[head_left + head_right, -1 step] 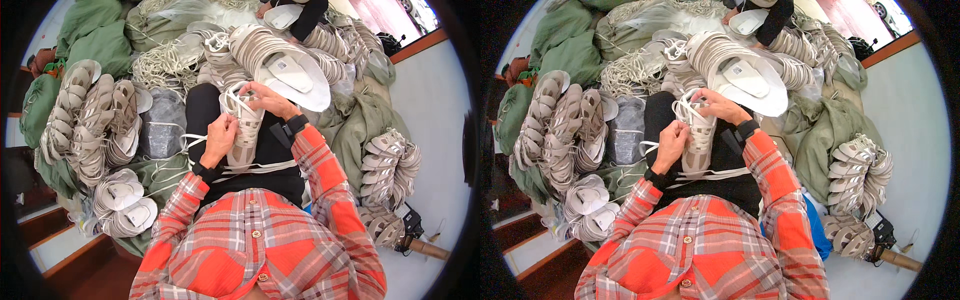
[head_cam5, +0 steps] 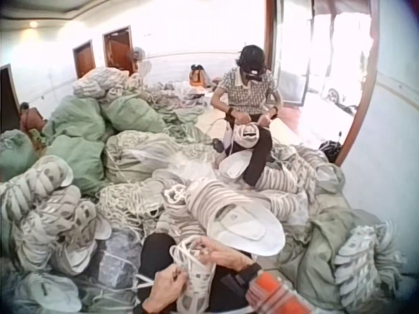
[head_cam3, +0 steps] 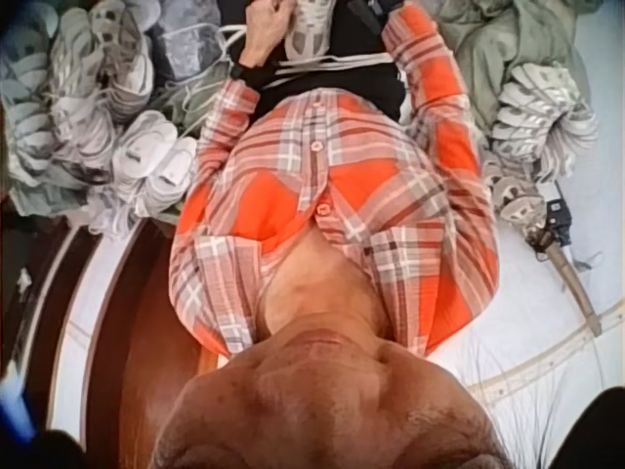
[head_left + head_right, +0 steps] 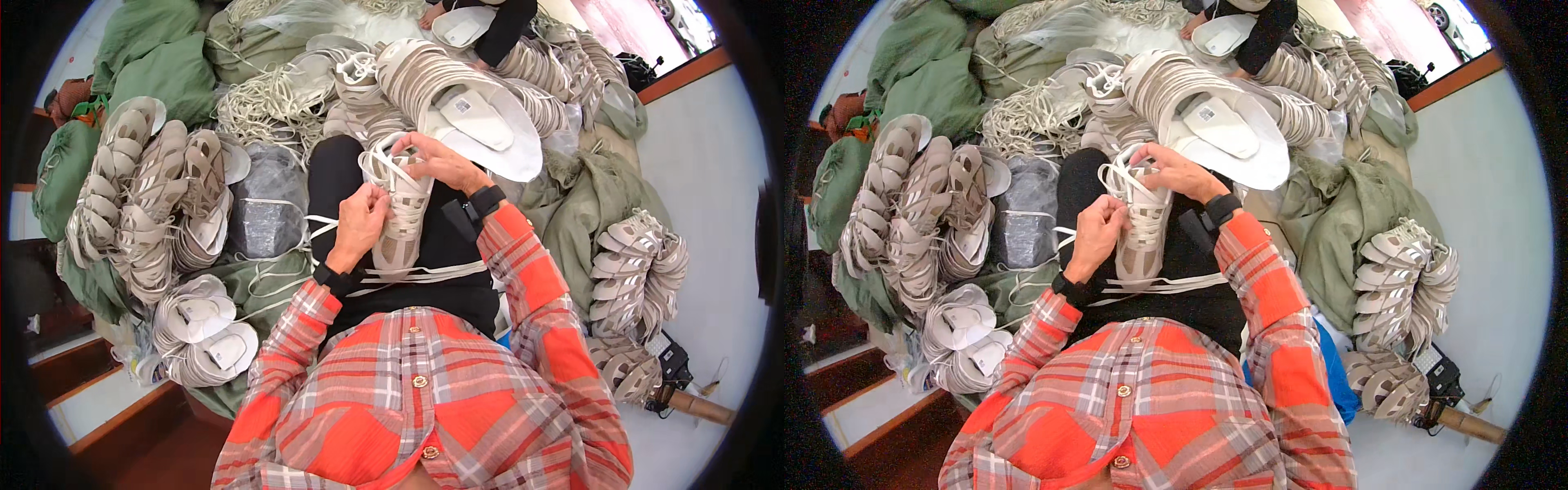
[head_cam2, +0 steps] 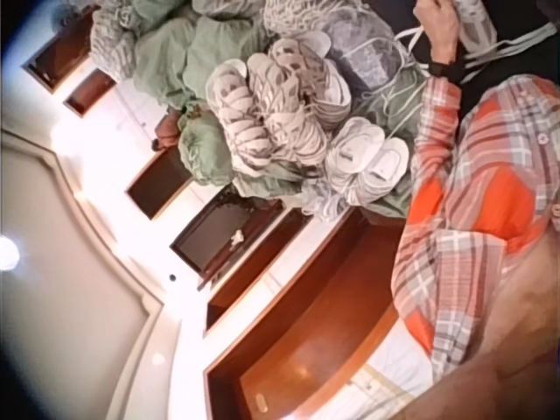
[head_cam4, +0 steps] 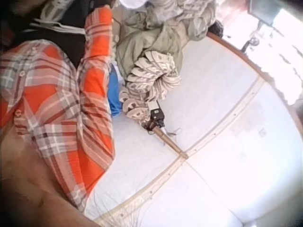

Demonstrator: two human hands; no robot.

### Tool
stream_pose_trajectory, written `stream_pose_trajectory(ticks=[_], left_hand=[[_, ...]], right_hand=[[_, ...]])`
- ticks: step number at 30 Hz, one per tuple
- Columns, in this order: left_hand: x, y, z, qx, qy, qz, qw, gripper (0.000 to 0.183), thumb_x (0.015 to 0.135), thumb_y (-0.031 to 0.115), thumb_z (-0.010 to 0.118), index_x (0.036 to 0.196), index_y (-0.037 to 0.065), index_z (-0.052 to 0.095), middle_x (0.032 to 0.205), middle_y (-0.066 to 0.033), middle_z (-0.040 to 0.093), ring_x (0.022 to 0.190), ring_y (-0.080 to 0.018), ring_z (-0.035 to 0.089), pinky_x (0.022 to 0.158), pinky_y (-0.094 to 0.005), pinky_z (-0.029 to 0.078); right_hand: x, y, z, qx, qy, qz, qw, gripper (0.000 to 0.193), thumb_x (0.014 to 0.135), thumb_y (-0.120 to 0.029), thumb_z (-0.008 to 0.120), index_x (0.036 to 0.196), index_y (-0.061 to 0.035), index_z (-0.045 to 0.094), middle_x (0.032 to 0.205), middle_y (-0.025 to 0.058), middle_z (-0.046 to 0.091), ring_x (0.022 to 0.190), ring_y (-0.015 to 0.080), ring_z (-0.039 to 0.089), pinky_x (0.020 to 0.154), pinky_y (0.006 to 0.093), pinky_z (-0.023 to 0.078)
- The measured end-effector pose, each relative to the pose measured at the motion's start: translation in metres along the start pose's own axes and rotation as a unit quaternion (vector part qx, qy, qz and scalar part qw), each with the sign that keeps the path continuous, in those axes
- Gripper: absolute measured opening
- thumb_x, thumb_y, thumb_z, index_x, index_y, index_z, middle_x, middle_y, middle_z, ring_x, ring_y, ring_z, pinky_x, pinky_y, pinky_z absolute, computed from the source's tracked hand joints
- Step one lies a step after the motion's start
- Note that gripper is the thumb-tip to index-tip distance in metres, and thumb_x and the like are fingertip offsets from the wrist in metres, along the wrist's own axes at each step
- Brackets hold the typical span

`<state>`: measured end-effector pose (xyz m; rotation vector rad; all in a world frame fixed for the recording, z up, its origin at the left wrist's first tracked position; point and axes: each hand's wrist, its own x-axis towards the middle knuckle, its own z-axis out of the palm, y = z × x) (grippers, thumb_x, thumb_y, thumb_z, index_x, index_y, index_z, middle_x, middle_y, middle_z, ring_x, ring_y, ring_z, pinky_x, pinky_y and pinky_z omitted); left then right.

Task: The recorder is lacing a shoe while sitting on the floor surrounded by shoe components.

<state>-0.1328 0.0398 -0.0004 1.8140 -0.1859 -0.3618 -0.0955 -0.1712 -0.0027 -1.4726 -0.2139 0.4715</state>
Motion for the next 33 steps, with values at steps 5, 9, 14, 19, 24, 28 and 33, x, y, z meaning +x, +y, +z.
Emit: stream_pose_trajectory(ticks=[5,9,14,19,24,28,33], left_hand=[[0.004,0.009,-0.006,0.094,-0.055,0.091,0.99,0.009,0.084,0.007,0.059,0.085,-0.002,0.057,0.062,-0.012,0.061,0.055,-0.0186,0.061,0.051,-0.031,0.046],[0.007,0.014,-0.006,0.178,-0.056,0.181,0.966,0.009,0.081,0.008,0.059,0.082,0.0,0.055,0.064,-0.0172,0.06,0.06,-0.0342,0.061,0.053,-0.0404,0.047],[0.013,0.012,-0.007,0.265,-0.083,0.204,0.939,0.009,0.08,0.009,0.056,0.079,0.001,0.051,0.064,-0.0191,0.059,0.064,-0.0384,0.06,0.055,-0.0453,0.046],[0.025,0.019,-0.011,0.286,-0.155,0.253,0.911,0.008,0.08,0.008,0.054,0.08,0.001,0.05,0.064,-0.0203,0.058,0.066,-0.0393,0.059,0.057,-0.0458,0.046],[0.02,0.014,-0.004,0.248,-0.184,0.197,0.93,0.019,0.078,0.002,0.052,0.096,0.001,0.048,0.072,-0.0219,0.058,0.071,-0.0399,0.059,0.061,-0.0467,0.046],[0.009,0.021,0.01,0.297,-0.131,0.21,0.922,0.037,0.075,-0.003,0.05,0.11,0.0,0.039,0.08,-0.0241,0.058,0.075,-0.0405,0.059,0.062,-0.0472,0.046],[0.012,0.01,0.019,0.246,-0.121,0.169,0.947,0.033,0.079,-0.001,0.049,0.108,0.001,0.031,0.08,-0.0241,0.056,0.076,-0.0435,0.058,0.062,-0.049,0.044]], right_hand=[[-0.003,-0.003,0.003,0.008,0.024,0.002,1.0,0.036,0.079,-0.008,0.062,0.113,-0.006,0.05,0.089,-0.0003,0.054,0.077,0.006,0.05,0.069,0.0214,0.041],[-0.001,-0.001,0.005,0.028,0.031,-0.012,0.999,0.037,0.079,-0.007,0.062,0.114,-0.0064,0.049,0.085,0.0005,0.056,0.076,0.0061,0.051,0.068,0.0206,0.041],[-0.006,-0.007,0.01,0.028,0.042,-0.002,0.999,0.036,0.079,-0.007,0.062,0.112,-0.0062,0.048,0.08,-0.0006,0.055,0.074,0.0062,0.051,0.067,0.0206,0.041],[-0.007,-0.01,0.01,0.006,0.05,-0.003,0.999,0.035,0.078,-0.005,0.06,0.111,-0.0061,0.049,0.08,-0.0007,0.054,0.073,0.006,0.05,0.066,0.0206,0.04],[-0.005,-0.006,0.011,0.009,0.061,-0.026,0.998,0.034,0.077,-0.003,0.057,0.11,-0.0071,0.049,0.08,-0.0012,0.053,0.073,0.0069,0.049,0.065,0.0207,0.039],[-0.009,-0.009,0.014,-0.062,0.078,-0.03,0.995,0.034,0.077,-0.003,0.056,0.11,-0.0077,0.049,0.082,-0.0009,0.053,0.074,0.0078,0.049,0.066,0.021,0.038],[-0.021,-0.009,0.021,-0.108,0.232,-0.102,0.961,0.028,0.078,-0.007,0.059,0.105,-0.0054,0.05,0.08,0.0009,0.054,0.074,0.0099,0.051,0.07,0.0247,0.041]])
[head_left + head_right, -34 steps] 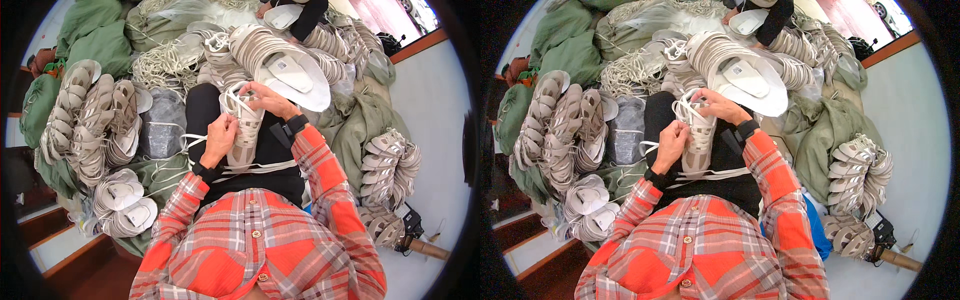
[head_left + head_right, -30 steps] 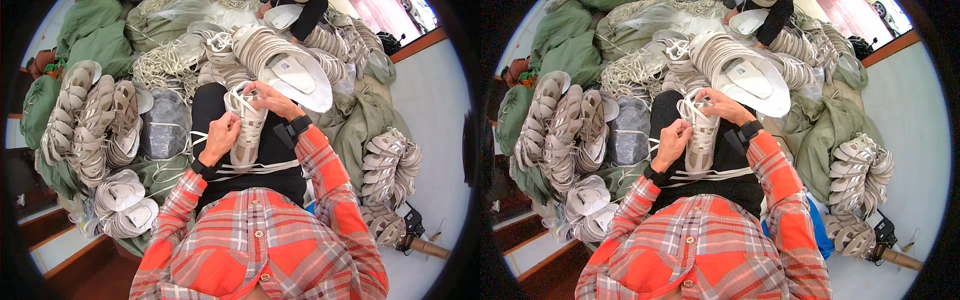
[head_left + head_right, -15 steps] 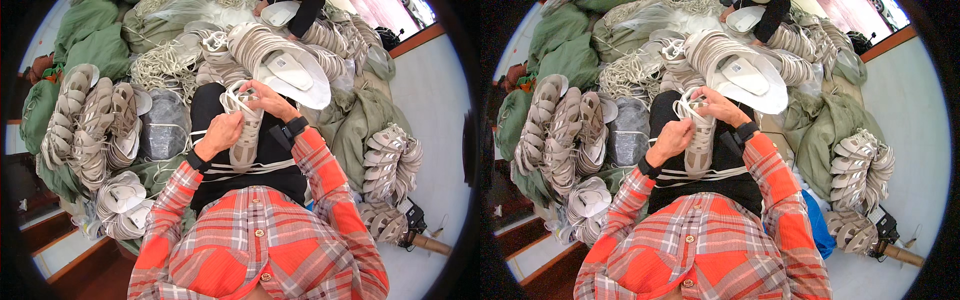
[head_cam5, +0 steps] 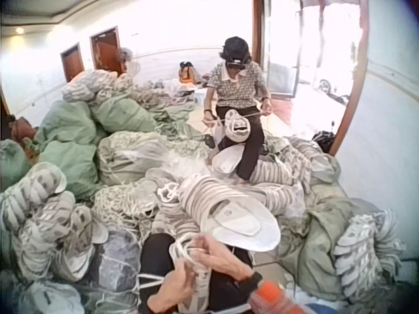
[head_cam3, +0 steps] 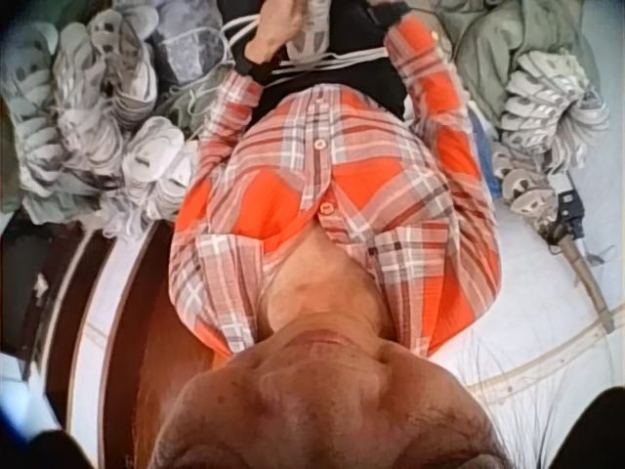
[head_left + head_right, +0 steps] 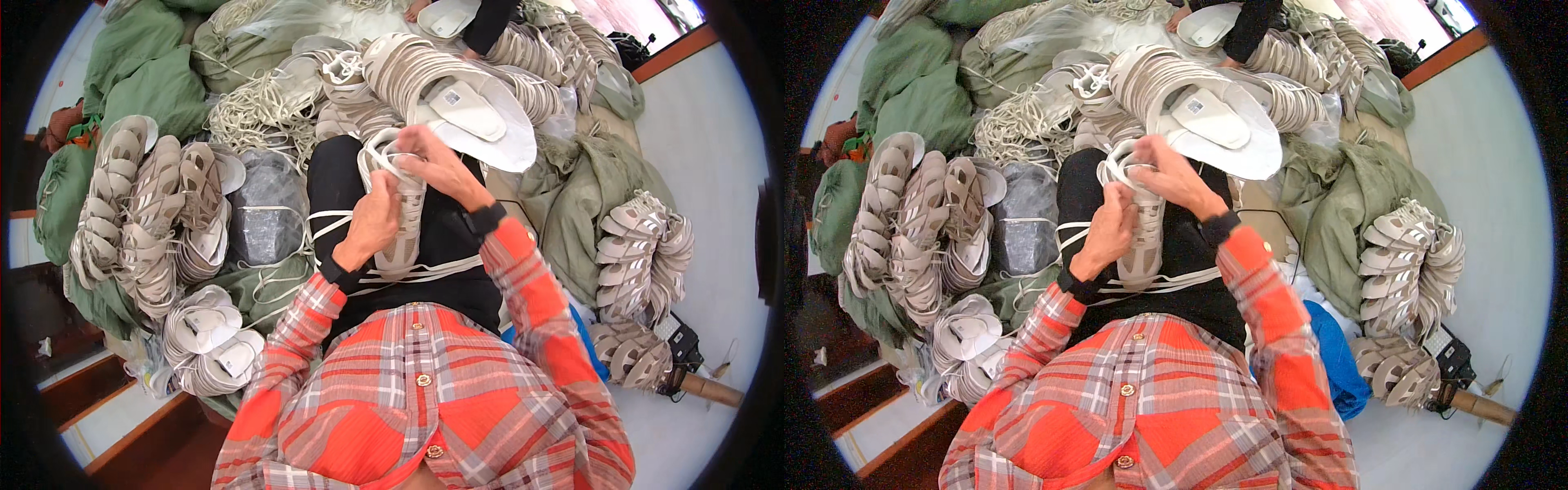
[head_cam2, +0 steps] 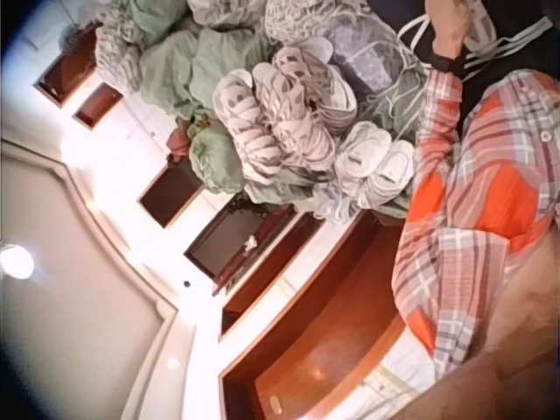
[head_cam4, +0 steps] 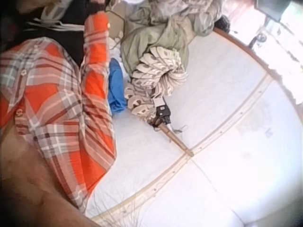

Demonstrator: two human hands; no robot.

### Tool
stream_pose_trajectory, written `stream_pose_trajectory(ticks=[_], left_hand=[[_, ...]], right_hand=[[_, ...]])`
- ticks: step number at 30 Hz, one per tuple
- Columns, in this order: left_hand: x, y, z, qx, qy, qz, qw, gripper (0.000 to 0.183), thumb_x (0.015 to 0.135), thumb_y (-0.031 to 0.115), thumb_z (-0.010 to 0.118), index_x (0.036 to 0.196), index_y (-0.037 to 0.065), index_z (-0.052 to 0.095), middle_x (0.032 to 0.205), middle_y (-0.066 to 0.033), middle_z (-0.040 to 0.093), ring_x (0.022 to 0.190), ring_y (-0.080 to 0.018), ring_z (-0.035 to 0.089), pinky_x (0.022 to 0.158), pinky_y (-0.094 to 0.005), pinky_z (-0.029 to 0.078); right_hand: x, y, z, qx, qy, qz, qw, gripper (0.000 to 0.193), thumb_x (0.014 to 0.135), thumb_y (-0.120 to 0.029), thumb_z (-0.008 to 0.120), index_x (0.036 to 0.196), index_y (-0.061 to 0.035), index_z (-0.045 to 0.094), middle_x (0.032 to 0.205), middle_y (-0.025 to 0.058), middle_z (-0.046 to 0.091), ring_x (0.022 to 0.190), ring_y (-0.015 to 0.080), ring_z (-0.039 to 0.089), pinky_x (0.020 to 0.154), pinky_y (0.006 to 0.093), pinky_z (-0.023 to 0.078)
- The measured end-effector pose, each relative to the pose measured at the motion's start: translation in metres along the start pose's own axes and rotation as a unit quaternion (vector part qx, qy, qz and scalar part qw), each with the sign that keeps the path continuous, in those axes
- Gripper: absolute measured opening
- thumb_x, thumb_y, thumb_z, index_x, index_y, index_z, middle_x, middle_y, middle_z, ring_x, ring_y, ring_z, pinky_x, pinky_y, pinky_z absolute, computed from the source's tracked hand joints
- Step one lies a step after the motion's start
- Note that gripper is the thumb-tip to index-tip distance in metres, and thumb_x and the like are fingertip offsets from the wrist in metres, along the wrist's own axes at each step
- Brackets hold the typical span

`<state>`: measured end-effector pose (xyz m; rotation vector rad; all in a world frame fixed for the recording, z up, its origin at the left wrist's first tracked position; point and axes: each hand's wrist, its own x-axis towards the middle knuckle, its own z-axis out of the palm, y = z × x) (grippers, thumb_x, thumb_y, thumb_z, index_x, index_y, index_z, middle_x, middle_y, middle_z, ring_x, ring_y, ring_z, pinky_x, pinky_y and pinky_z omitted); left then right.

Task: The recorder is lacing a shoe while sitting on the floor surrounded by shoe components.

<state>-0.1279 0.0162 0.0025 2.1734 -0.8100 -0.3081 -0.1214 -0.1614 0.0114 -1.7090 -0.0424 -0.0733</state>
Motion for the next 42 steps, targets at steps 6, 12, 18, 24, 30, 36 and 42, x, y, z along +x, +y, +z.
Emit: stream_pose_trajectory(ticks=[6,12,18,24,30,36,42], left_hand=[[-0.001,0.004,-0.001,-0.035,0.036,-0.035,0.998,0.024,0.087,0.006,0.049,0.104,0.003,0.032,0.077,-0.0231,0.056,0.073,-0.0439,0.058,0.061,-0.0506,0.043],[-0.001,0.003,-0.002,-0.038,0.032,-0.036,0.998,0.027,0.086,0.006,0.051,0.106,0.003,0.033,0.075,-0.0223,0.057,0.07,-0.043,0.058,0.06,-0.0496,0.044],[-0.002,0.0,-0.009,-0.06,0.047,0.008,0.997,0.026,0.087,0.007,0.051,0.107,0.0,0.036,0.064,-0.0154,0.055,0.063,-0.0358,0.058,0.06,-0.0421,0.044],[-0.034,0.018,-0.103,-0.001,-0.192,0.001,0.981,0.018,0.083,0.022,0.061,0.075,0.005,0.062,0.069,-0.0106,0.062,0.073,-0.0334,0.061,0.064,-0.0382,0.045],[-0.048,0.057,-0.067,-0.041,-0.16,0.276,0.947,0.009,0.076,0.015,0.07,0.082,0.011,0.064,0.079,-0.0009,0.057,0.091,-0.0207,0.052,0.081,-0.0371,0.032],[-0.049,0.05,-0.095,-0.006,-0.064,0.166,0.984,0.009,0.075,0.013,0.068,0.071,0.008,0.061,0.065,-0.0017,0.053,0.067,-0.0204,0.046,0.065,-0.0333,0.031],[-0.043,0.036,-0.104,0.011,-0.058,-0.026,0.998,0.009,0.079,0.014,0.064,0.079,0.005,0.064,0.054,-0.0045,0.049,0.062,-0.0223,0.048,0.058,-0.0351,0.037]], right_hand=[[-0.066,-0.021,0.015,-0.182,0.059,-0.034,0.981,0.02,0.075,0.001,0.06,0.089,-0.0001,0.047,0.082,0.0175,0.052,0.073,0.0341,0.054,0.065,0.0392,0.045],[-0.068,-0.01,0.033,-0.265,0.09,-0.098,0.955,0.025,0.073,0.004,0.063,0.091,-0.0005,0.045,0.076,0.0147,0.052,0.068,0.0345,0.054,0.061,0.0382,0.046],[-0.065,-0.01,0.04,-0.296,0.108,-0.069,0.946,0.019,0.076,0.003,0.059,0.09,-0.0016,0.047,0.077,0.0156,0.053,0.07,0.0345,0.056,0.061,0.0409,0.045],[-0.153,-0.031,-0.131,-0.414,0.271,0.054,0.868,0.016,0.078,0.004,0.049,0.091,-0.0025,0.043,0.078,0.015,0.049,0.071,0.033,0.052,0.064,0.0406,0.043],[-0.194,0.039,-0.151,-0.494,0.066,0.083,0.863,0.019,0.079,0.0,0.05,0.098,-0.0024,0.048,0.082,0.017,0.053,0.076,0.0385,0.054,0.068,0.0404,0.045],[-0.072,-0.038,-0.021,-0.121,-0.045,0.26,0.957,0.02,0.087,-0.019,0.057,0.089,0.0006,0.062,0.064,0.0088,0.063,0.051,0.0176,0.06,0.045,0.0297,0.047],[-0.082,-0.036,-0.051,-0.092,-0.07,0.302,0.946,0.022,0.086,-0.02,0.061,0.077,-0.0001,0.062,0.059,0.0041,0.06,0.044,0.0102,0.056,0.037,0.0228,0.041]])
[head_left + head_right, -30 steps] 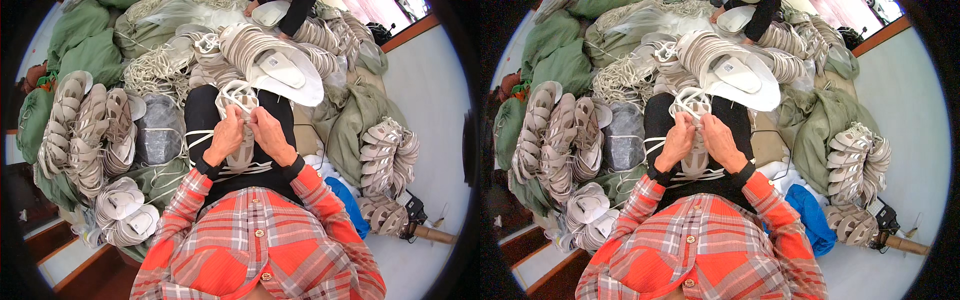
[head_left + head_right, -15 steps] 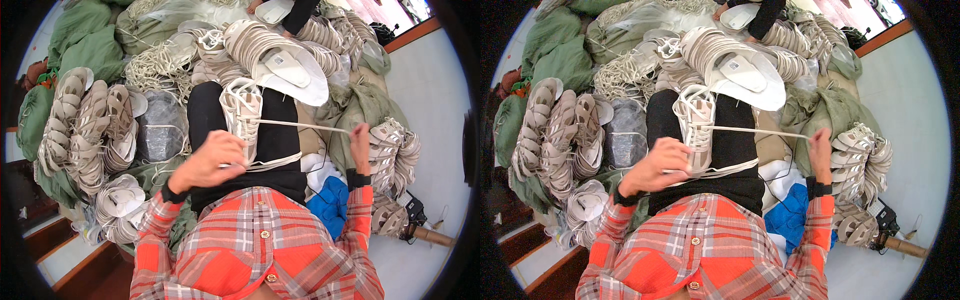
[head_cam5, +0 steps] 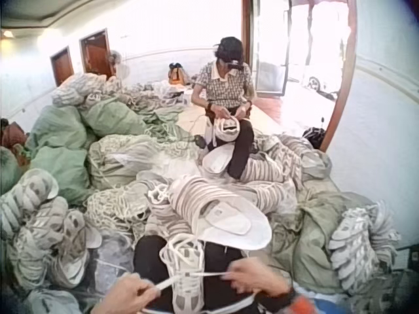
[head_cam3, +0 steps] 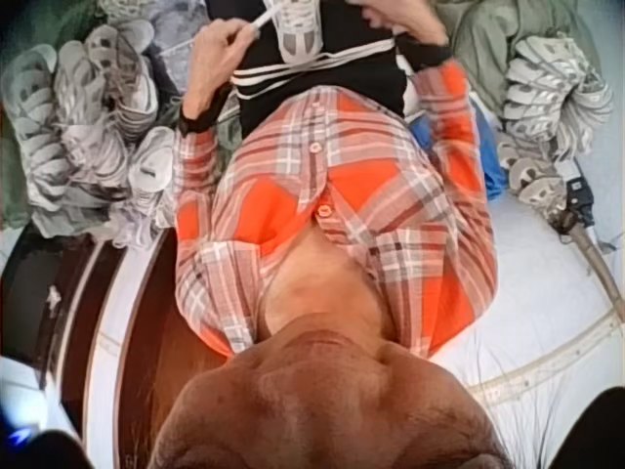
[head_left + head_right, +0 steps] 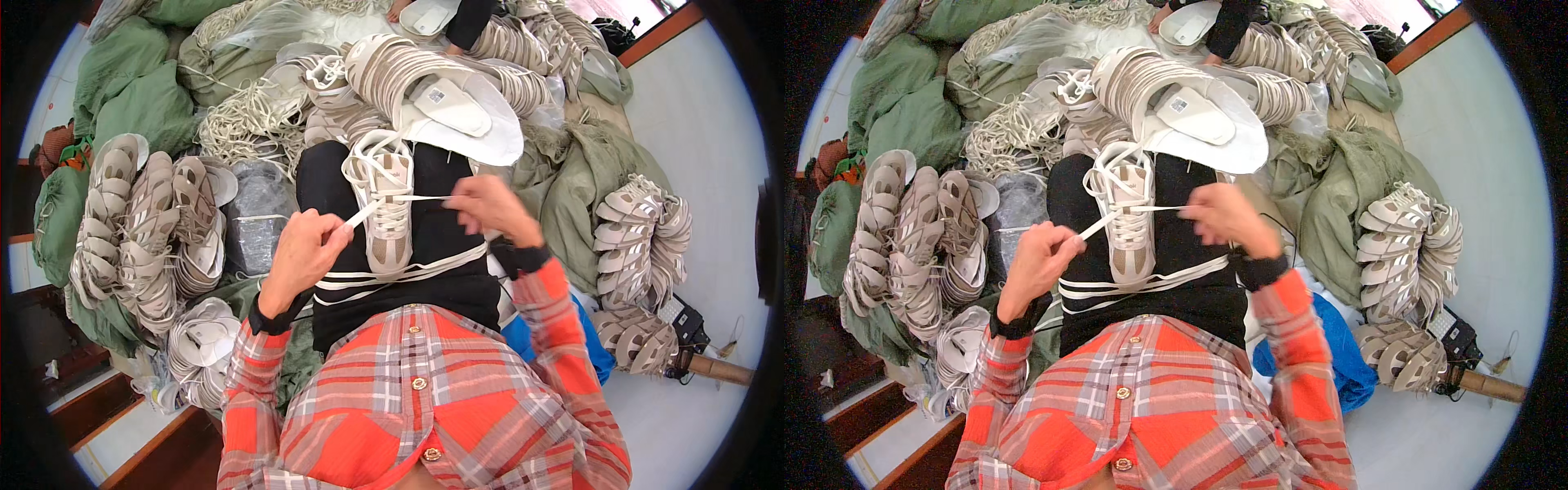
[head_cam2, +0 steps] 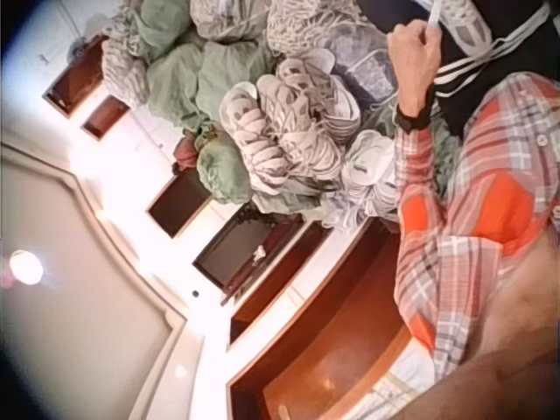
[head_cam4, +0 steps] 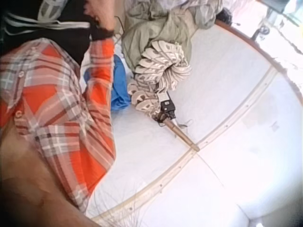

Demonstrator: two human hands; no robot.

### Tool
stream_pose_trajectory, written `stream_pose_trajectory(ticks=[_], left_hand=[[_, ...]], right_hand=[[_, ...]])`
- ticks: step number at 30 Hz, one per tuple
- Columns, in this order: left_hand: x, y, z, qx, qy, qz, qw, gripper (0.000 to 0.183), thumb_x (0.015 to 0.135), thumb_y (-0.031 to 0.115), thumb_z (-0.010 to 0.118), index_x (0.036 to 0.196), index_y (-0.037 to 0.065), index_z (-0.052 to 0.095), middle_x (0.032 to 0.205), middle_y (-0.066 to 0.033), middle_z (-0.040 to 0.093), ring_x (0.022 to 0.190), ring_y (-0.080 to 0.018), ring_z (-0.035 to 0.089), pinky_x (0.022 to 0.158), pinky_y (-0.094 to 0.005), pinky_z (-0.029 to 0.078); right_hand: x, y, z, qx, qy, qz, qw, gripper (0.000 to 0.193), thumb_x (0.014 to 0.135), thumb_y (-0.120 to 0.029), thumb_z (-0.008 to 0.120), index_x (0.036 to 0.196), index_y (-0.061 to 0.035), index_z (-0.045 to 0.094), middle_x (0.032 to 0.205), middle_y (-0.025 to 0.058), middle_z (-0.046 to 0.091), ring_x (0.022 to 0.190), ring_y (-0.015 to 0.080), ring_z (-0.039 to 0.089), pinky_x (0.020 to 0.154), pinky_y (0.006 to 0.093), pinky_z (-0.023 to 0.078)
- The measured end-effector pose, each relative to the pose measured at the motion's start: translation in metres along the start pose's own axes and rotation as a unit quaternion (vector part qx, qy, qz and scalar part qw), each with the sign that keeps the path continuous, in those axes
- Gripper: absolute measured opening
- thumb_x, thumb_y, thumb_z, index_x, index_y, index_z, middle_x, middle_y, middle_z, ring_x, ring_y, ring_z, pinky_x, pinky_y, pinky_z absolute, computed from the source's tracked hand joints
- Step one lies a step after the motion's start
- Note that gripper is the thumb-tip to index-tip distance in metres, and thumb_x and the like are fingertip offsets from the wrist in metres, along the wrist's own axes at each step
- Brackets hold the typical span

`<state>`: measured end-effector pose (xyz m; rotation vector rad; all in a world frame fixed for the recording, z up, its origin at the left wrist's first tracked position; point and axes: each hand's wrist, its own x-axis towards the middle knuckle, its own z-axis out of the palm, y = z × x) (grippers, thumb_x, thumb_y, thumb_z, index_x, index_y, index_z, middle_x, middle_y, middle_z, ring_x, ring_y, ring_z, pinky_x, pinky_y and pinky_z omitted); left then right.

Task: The recorder is lacing a shoe while sitting on the floor surrounded by shoe components.

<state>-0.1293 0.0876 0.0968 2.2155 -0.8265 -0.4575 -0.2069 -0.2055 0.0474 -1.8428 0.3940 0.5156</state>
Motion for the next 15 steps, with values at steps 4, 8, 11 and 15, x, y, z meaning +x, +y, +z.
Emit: stream_pose_trajectory(ticks=[4,8,11,15], left_hand=[[0.022,-0.01,0.021,-0.06,0.037,-0.001,0.997,0.018,0.08,0.01,0.062,0.096,0.002,0.063,0.065,-0.0103,0.055,0.063,-0.0221,0.055,0.056,-0.0343,0.043],[0.056,-0.011,0.03,-0.07,0.077,0.066,0.992,0.024,0.08,0.006,0.06,0.103,0.0,0.059,0.085,-0.0152,0.058,0.071,-0.0246,0.059,0.063,-0.0346,0.046],[0.087,0.009,0.065,-0.074,-0.054,0.181,0.979,0.021,0.081,0.007,0.059,0.101,0.001,0.057,0.088,-0.0169,0.056,0.076,-0.0357,0.056,0.069,-0.04,0.046],[0.087,0.006,0.108,0.106,-0.071,0.192,0.973,0.011,0.085,0.01,0.053,0.092,0.002,0.049,0.086,-0.0179,0.049,0.076,-0.0387,0.056,0.064,-0.0461,0.048]], right_hand=[[-0.047,0.099,-0.092,-0.405,0.317,-0.062,0.855,0.015,0.079,-0.015,0.059,0.081,-0.0004,0.063,0.072,0.0207,0.06,0.07,0.0382,0.06,0.059,0.0414,0.048],[-0.118,0.178,-0.18,-0.339,0.486,0.024,0.805,0.019,0.083,-0.014,0.057,0.09,0.0012,0.065,0.084,0.021,0.065,0.078,0.0344,0.063,0.07,0.0377,0.051],[-0.137,0.206,-0.198,0.216,0.559,-0.094,0.795,0.026,0.088,-0.014,0.055,0.102,0.0068,0.06,0.097,0.0172,0.066,0.085,0.0286,0.064,0.077,0.0337,0.052],[-0.145,0.234,-0.227,0.469,0.482,-0.211,0.709,0.03,0.089,-0.006,0.055,0.115,0.0089,0.05,0.103,0.0145,0.062,0.086,0.0175,0.06,0.076,0.0258,0.052]])
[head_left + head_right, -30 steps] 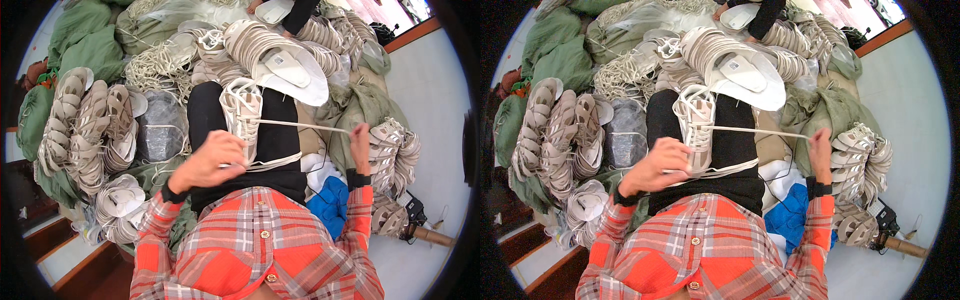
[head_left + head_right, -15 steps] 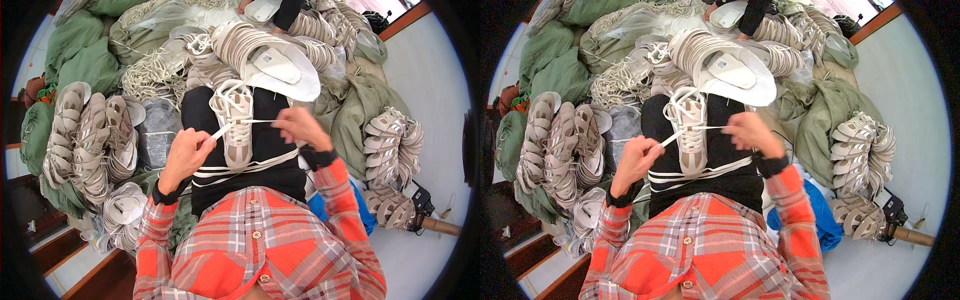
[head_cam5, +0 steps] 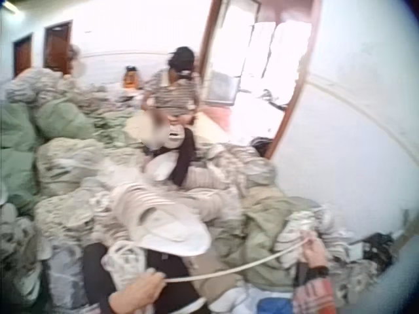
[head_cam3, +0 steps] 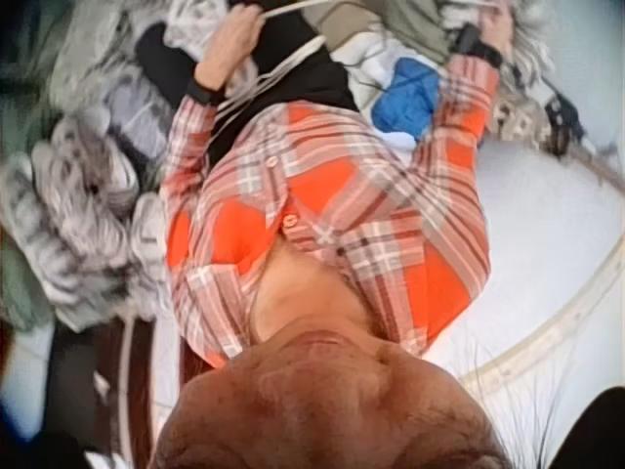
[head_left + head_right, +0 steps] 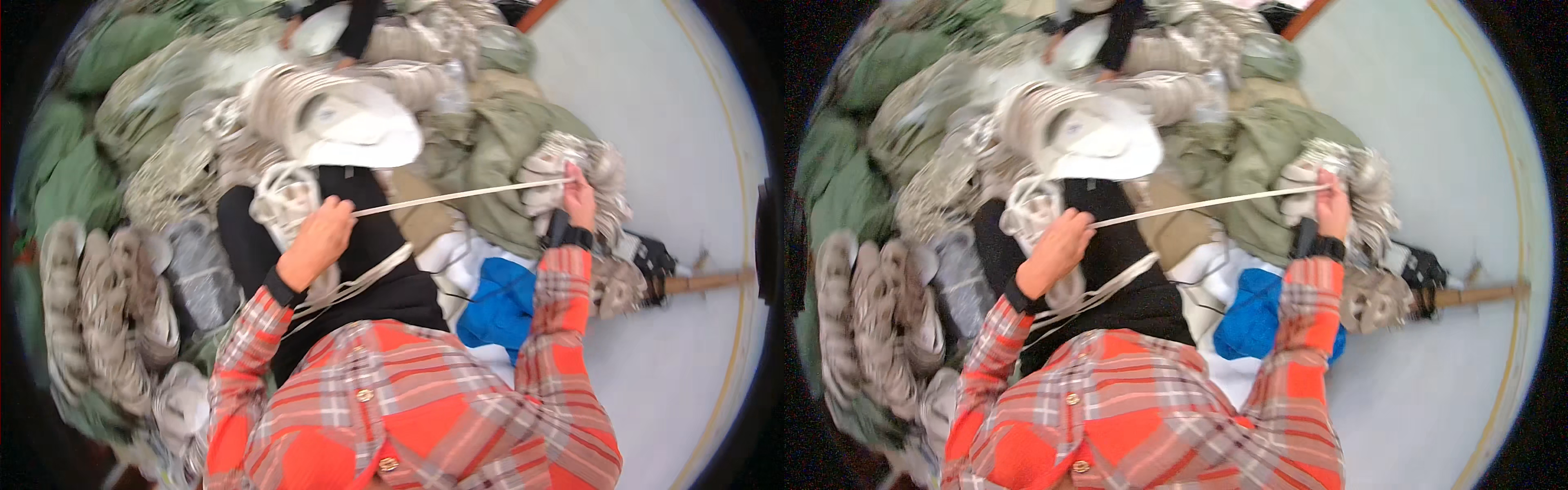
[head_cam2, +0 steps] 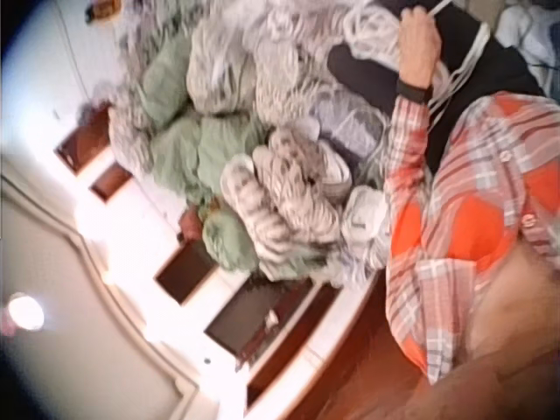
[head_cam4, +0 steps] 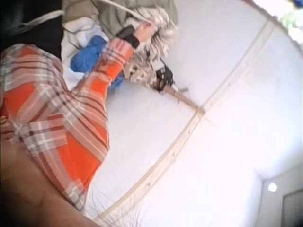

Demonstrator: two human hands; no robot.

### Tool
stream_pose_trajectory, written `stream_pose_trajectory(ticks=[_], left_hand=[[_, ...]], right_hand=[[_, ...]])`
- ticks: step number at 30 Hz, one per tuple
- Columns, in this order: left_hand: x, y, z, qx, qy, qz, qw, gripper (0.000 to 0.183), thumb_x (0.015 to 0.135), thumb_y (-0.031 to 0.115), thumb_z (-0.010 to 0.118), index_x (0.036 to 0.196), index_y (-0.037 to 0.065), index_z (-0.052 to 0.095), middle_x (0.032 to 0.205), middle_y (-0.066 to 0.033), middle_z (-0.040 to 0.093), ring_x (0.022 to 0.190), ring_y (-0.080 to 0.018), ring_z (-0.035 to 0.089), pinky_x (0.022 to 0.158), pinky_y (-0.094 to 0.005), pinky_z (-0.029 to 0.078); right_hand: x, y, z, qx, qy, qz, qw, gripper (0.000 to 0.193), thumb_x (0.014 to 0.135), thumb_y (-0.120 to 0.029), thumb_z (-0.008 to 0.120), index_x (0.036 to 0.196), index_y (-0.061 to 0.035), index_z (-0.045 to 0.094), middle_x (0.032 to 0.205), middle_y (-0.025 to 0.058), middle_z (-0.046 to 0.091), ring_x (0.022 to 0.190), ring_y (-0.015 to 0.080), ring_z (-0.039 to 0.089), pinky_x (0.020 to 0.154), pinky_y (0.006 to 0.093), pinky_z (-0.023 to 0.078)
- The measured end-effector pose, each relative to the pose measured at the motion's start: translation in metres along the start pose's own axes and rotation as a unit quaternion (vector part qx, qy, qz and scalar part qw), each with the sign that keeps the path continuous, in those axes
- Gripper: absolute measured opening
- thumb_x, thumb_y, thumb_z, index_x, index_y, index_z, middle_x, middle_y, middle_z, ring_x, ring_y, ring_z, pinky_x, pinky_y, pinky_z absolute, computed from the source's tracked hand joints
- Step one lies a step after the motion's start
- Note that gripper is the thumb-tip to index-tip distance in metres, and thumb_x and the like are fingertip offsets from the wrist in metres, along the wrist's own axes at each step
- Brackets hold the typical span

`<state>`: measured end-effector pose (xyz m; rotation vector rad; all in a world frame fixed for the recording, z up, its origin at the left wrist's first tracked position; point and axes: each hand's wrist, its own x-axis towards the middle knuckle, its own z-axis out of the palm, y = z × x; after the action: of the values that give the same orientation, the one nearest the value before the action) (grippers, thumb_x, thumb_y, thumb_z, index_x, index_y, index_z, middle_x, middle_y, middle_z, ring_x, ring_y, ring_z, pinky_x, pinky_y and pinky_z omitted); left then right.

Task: The recorder is lacing a shoe while sitting on the floor surrounded by shoe components.

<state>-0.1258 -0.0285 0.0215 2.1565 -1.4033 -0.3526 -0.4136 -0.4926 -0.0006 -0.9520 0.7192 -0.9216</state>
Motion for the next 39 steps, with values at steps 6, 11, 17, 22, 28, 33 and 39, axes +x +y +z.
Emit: stream_pose_trajectory(ticks=[6,11,17,22,28,33,39], left_hand=[[-0.029,0.079,0.009,0.038,-0.181,0.049,0.982,0.009,0.081,0.01,0.053,0.088,0.004,0.052,0.083,-0.0127,0.054,0.07,-0.0318,0.06,0.058,-0.0422,0.05],[-0.043,0.073,0.004,-0.186,-0.088,0.097,0.974,0.009,0.082,0.016,0.056,0.084,0.008,0.061,0.077,-0.0121,0.058,0.073,-0.0336,0.06,0.062,-0.0419,0.049],[-0.046,0.001,-0.027,-0.084,0.087,-0.186,0.975,0.021,0.088,0.017,0.053,0.105,0.006,0.059,0.066,-0.0177,0.06,0.063,-0.0344,0.06,0.056,-0.0412,0.046],[-0.04,0.003,-0.027,-0.006,0.048,-0.179,0.983,0.023,0.089,0.016,0.05,0.111,0.009,0.052,0.063,-0.0175,0.059,0.061,-0.0349,0.06,0.054,-0.0431,0.044],[-0.025,0.001,-0.03,0.099,-0.003,-0.179,0.979,0.019,0.089,0.017,0.049,0.106,0.009,0.051,0.062,-0.016,0.06,0.062,-0.0355,0.061,0.055,-0.0454,0.045],[-0.029,-0.029,-0.029,-0.07,-0.049,-0.15,0.985,0.025,0.089,0.016,0.045,0.111,0.006,0.053,0.081,-0.0213,0.063,0.079,-0.0389,0.061,0.067,-0.0472,0.048],[-0.022,-0.028,-0.035,-0.103,-0.07,-0.145,0.982,0.026,0.089,0.014,0.043,0.103,0.005,0.061,0.062,-0.0151,0.061,0.06,-0.0303,0.062,0.061,-0.0407,0.049]], right_hand=[[-0.021,0.023,0.028,-0.021,0.057,0.036,0.998,0.018,0.086,-0.003,0.056,0.1,0.0095,0.055,0.083,0.0126,0.064,0.056,0.0103,0.048,0.047,0.0212,0.037],[-0.157,0.097,0.232,-0.315,-0.297,0.152,0.889,0.011,0.09,-0.015,0.056,0.097,-0.0064,0.059,0.081,0.005,0.067,0.06,0.0067,0.056,0.051,0.0204,0.043],[-0.22,0.174,0.302,-0.461,-0.419,-0.042,0.781,0.009,0.085,-0.009,0.052,0.085,0.0006,0.052,0.072,0.0258,0.059,0.075,0.0437,0.059,0.065,0.0486,0.046],[-0.222,0.18,0.303,-0.499,-0.377,-0.053,0.778,0.013,0.084,-0.011,0.052,0.089,0.0008,0.054,0.072,0.0222,0.061,0.072,0.0402,0.061,0.065,0.0453,0.048],[-0.217,0.188,0.311,-0.508,-0.357,-0.053,0.782,0.012,0.084,-0.011,0.051,0.088,0.0001,0.051,0.073,0.0249,0.061,0.073,0.043,0.06,0.065,0.0503,0.047],[-0.22,0.19,0.314,-0.502,-0.366,-0.048,0.782,0.013,0.084,-0.011,0.05,0.088,0.0011,0.049,0.073,0.0264,0.06,0.074,0.0442,0.06,0.065,0.0514,0.046],[-0.229,0.183,0.3,-0.456,-0.379,-0.004,0.805,0.01,0.083,-0.006,0.05,0.089,0.0009,0.048,0.073,0.0265,0.059,0.074,0.0453,0.059,0.066,0.05,0.046]])
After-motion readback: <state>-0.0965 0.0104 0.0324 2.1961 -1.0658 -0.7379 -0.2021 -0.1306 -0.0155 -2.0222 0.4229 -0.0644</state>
